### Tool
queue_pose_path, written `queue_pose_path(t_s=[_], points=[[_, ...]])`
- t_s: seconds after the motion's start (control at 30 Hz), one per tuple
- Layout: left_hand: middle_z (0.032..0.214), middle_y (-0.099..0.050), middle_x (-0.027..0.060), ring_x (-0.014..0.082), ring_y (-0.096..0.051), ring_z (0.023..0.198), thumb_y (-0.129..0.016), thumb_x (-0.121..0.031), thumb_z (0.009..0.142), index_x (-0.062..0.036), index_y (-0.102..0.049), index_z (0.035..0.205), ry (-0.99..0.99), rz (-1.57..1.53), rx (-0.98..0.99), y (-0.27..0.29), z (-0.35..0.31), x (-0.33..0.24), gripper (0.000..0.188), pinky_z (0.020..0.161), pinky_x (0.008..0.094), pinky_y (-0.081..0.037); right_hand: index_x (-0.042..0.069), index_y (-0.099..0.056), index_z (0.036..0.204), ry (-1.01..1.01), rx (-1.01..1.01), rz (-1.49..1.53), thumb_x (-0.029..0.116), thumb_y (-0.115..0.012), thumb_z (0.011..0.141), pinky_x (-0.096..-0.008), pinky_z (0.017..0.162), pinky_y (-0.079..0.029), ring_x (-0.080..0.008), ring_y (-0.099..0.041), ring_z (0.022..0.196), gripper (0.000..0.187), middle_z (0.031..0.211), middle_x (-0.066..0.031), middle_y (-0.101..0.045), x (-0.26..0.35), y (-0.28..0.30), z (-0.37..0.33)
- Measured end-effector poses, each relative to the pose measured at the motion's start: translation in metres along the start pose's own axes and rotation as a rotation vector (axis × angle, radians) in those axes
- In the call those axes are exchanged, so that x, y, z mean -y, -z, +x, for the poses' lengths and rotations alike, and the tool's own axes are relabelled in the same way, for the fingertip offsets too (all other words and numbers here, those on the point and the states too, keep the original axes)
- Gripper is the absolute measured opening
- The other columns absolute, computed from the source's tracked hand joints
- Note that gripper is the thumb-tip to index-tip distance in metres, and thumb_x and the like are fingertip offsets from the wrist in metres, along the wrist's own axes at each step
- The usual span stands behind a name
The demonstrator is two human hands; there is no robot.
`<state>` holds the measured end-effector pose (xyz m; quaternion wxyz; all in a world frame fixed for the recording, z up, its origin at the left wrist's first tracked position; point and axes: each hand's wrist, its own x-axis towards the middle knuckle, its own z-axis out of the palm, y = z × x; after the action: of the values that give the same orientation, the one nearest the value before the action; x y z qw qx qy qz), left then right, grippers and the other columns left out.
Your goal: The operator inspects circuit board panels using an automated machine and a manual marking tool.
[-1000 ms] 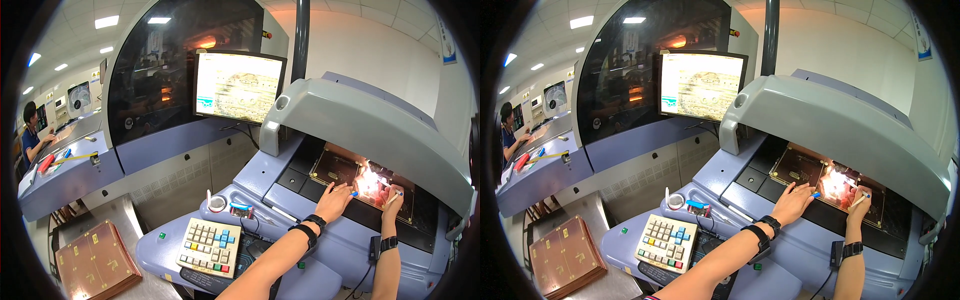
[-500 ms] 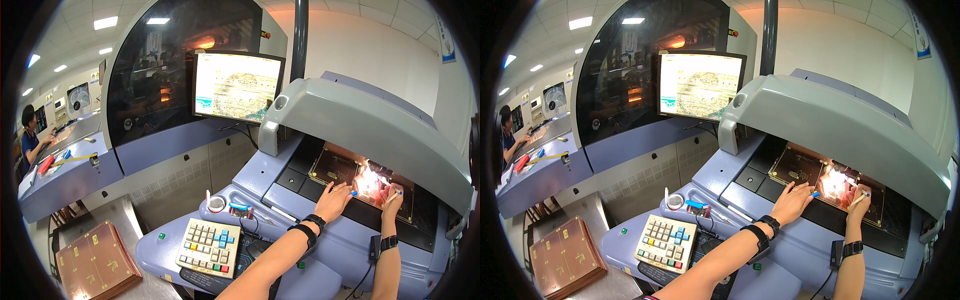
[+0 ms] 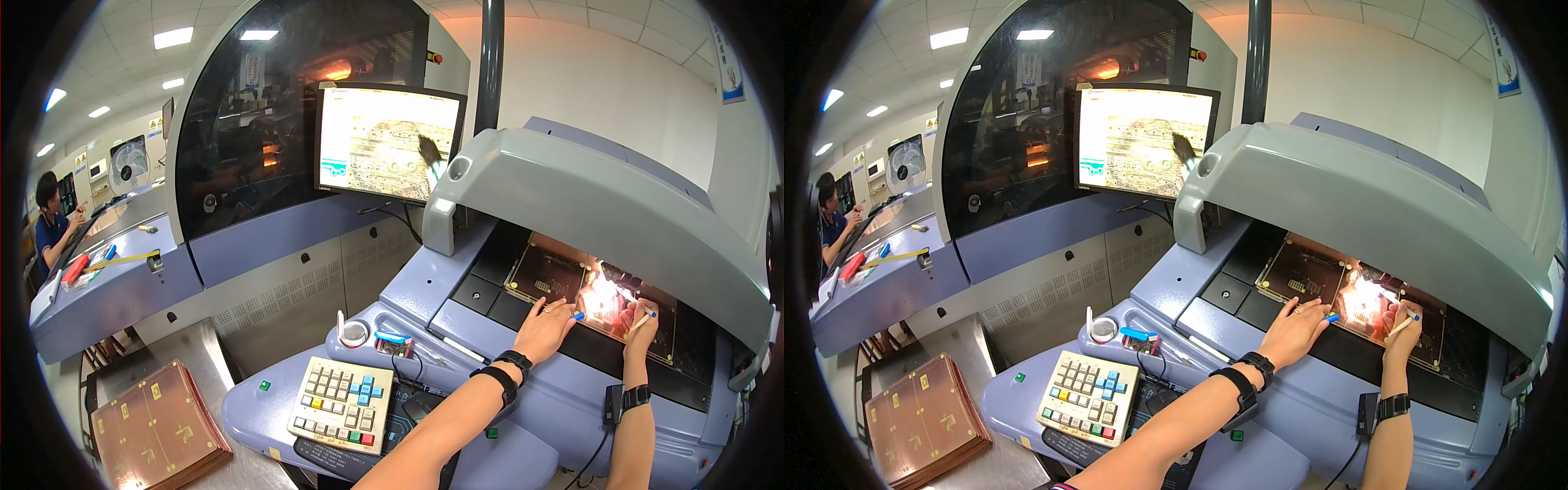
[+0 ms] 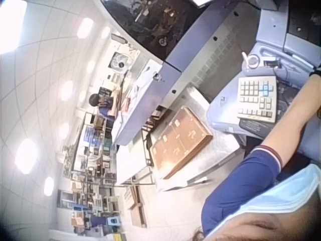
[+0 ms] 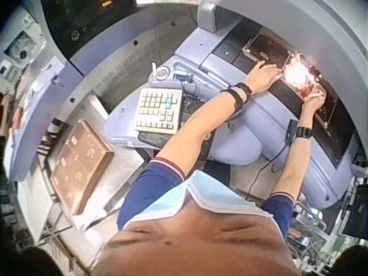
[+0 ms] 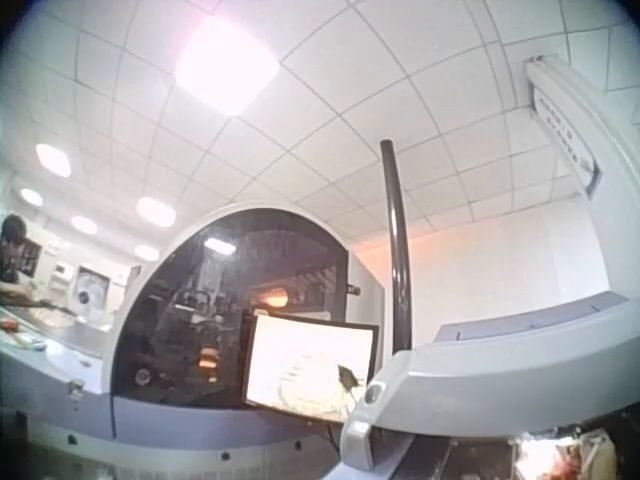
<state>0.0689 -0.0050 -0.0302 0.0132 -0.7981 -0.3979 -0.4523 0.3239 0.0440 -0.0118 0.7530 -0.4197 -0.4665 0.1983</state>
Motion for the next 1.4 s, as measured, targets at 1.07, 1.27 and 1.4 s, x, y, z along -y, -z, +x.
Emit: queue_pose_path(t_s=[1.07,1.27,1.4], points=[[0.129,-0.058,0.0075,0.0214,-0.045,0.13,-0.045,-0.027,0.1,-0.0048,-0.054,0.125,0.007,-0.007,0.004,0.0,0.0,0.001,0.034,0.113,0.0426,-0.025,0.005,-0.057,0.101,0.019,0.016,0.054,0.019,-0.055,0.097,-0.0225,0.06,-0.053,-0.0075,-0.058,0.064,0.015,0.085,-0.0059,-0.063,0.007,-0.004,-0.006],[0.128,-0.058,0.0073,0.0219,-0.045,0.129,-0.045,-0.026,0.1,-0.0048,-0.054,0.124,0.003,-0.006,0.0,0.0,0.0,0.001,0.034,0.112,0.0428,-0.026,0.005,-0.057,0.101,0.001,0.003,0.017,0.02,-0.055,0.097,-0.0217,0.061,-0.052,-0.0064,-0.058,0.065,0.015,0.084,-0.0047,-0.064,0.006,-0.004,-0.005],[0.127,-0.058,0.0072,0.022,-0.046,0.129,-0.044,-0.027,0.1,-0.0049,-0.054,0.124,0.005,0.0,0.001,0.0,0.0,0.001,0.034,0.112,0.043,-0.026,0.006,-0.058,0.101,0.002,0.001,0.012,0.02,-0.055,0.097,-0.0211,0.061,-0.052,-0.0062,-0.058,0.064,0.015,0.084,-0.0044,-0.065,0.006,-0.006,-0.006]])
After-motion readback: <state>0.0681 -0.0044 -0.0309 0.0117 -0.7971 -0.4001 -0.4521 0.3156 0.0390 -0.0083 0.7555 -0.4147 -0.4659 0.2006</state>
